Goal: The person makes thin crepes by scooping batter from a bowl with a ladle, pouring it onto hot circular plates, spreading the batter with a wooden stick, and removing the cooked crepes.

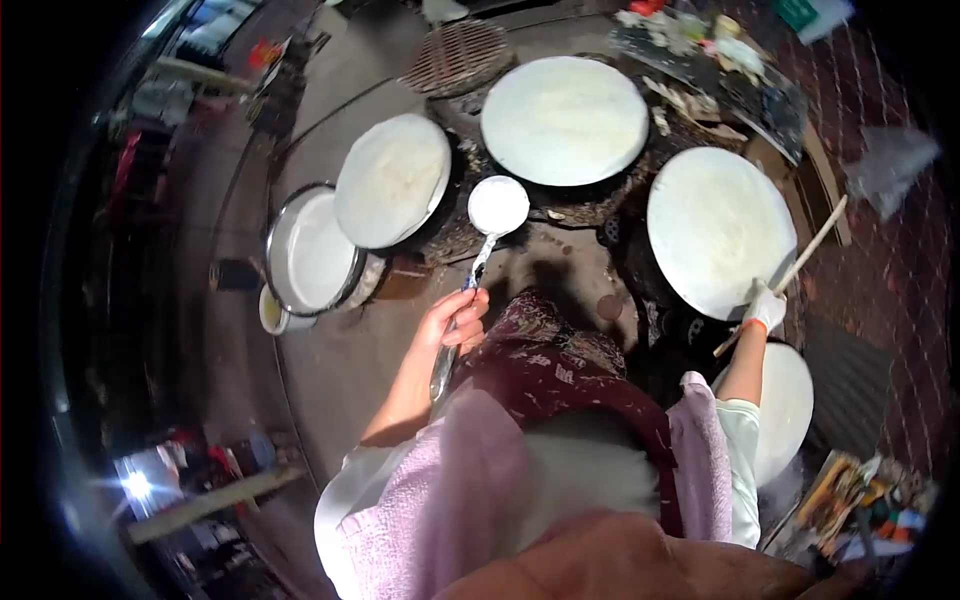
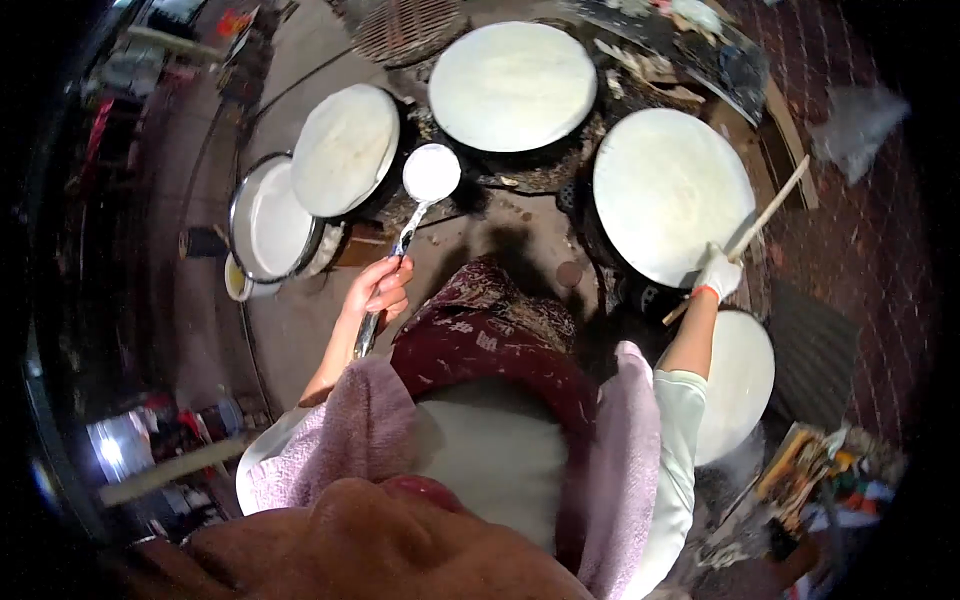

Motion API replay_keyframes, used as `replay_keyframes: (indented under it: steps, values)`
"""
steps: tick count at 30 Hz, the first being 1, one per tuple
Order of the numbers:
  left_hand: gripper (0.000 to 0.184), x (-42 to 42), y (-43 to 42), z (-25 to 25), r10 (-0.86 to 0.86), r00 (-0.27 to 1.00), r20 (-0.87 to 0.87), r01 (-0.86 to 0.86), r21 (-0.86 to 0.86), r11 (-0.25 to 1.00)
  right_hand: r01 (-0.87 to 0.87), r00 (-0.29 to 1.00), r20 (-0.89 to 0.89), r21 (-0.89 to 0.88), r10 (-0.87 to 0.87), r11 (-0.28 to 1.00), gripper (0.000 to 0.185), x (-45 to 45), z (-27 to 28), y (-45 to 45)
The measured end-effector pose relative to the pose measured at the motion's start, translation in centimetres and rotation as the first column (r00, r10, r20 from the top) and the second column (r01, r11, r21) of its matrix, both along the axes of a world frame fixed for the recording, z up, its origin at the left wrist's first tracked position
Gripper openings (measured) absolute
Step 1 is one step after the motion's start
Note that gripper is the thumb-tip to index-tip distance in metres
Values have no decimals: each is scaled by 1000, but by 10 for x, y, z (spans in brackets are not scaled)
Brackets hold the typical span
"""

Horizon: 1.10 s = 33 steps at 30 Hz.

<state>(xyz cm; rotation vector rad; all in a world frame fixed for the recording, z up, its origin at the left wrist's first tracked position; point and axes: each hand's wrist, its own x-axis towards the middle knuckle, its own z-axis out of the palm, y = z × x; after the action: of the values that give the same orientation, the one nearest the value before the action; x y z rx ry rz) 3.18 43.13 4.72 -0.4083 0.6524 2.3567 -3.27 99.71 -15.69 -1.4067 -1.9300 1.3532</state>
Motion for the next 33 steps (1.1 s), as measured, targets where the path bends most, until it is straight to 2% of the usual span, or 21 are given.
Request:
replay_keyframes:
  steps: [2,5,8,10,11,12,14,15,17,18,20,22,23,24,25,26,27,28,30,32,33]
  values:
    - [25,2,-14,14,56,998,26,-55,-37,998,-65,984,176,170,35,983,50,-4,30,-16]
    - [24,3,-32,7,100,995,22,-101,10,995,-195,970,222,484,96,853,49,-23,94,-57]
    - [25,5,-68,-10,129,992,-17,-129,0,992,-280,954,92,613,286,738,42,-49,129,-112]
    - [26,5,-106,-9,91,992,-91,-91,1,996,-385,915,171,639,366,666,37,-64,180,-185]
    - [26,7,-123,-19,89,989,-122,-73,126,989,-427,882,167,679,440,597,36,-73,190,-214]
    - [26,11,-136,-15,184,983,-5,-181,130,975,-465,843,174,713,510,525,37,-85,196,-245]
    - [26,10,-175,-18,209,977,-51,-201,137,970,-548,749,237,746,619,378,37,-115,206,-312]
    - [26,12,-196,-22,241,968,-68,-232,114,966,-516,706,244,821,665,246,36,-133,208,-340]
    - [25,23,-246,-28,294,950,-103,-289,67,955,-472,588,224,876,777,105,35,-150,225,-414]
    - [25,30,-266,-30,329,939,-98,-328,30,944,-481,501,190,873,844,88,34,-152,250,-456]
    - [24,44,-305,-30,395,913,-99,-401,-52,914,-698,351,239,711,905,83,34,-153,304,-528]
    - [24,61,-342,-46,480,876,-50,-477,55,877,-828,156,-78,533,985,173,33,-165,330,-577]
    - [24,72,-353,-51,518,855,-20,-514,102,852,-824,166,-118,529,979,203,31,-181,330,-588]
    - [25,81,-361,-53,563,826,-32,-560,60,826,-884,236,-97,392,967,255,26,-167,365,-612]
    - [25,90,-368,-53,604,795,-47,-604,18,797,-898,179,-251,354,951,263,23,-172,364,-621]
    - [25,97,-374,-54,645,762,-63,-647,-24,762,-913,123,-399,314,909,262,20,-185,360,-630]
    - [25,103,-380,-55,692,721,-36,-693,-14,721,-916,109,-445,302,889,264,14,-199,350,-637]
    - [25,109,-384,-56,723,690,-31,-724,-46,688,-931,148,-441,240,885,275,18,-209,337,-644]
    - [25,119,-389,-60,779,627,-29,-777,-106,621,-937,247,-558,70,792,341,22,-245,268,-651]
    - [24,126,-397,-61,801,599,9,-799,-65,598,-954,264,-586,-39,766,298,22,-253,216,-670]
    - [24,126,-399,-63,811,585,29,-809,-47,586,-946,308,-517,-80,799,313,23,-252,191,-677]
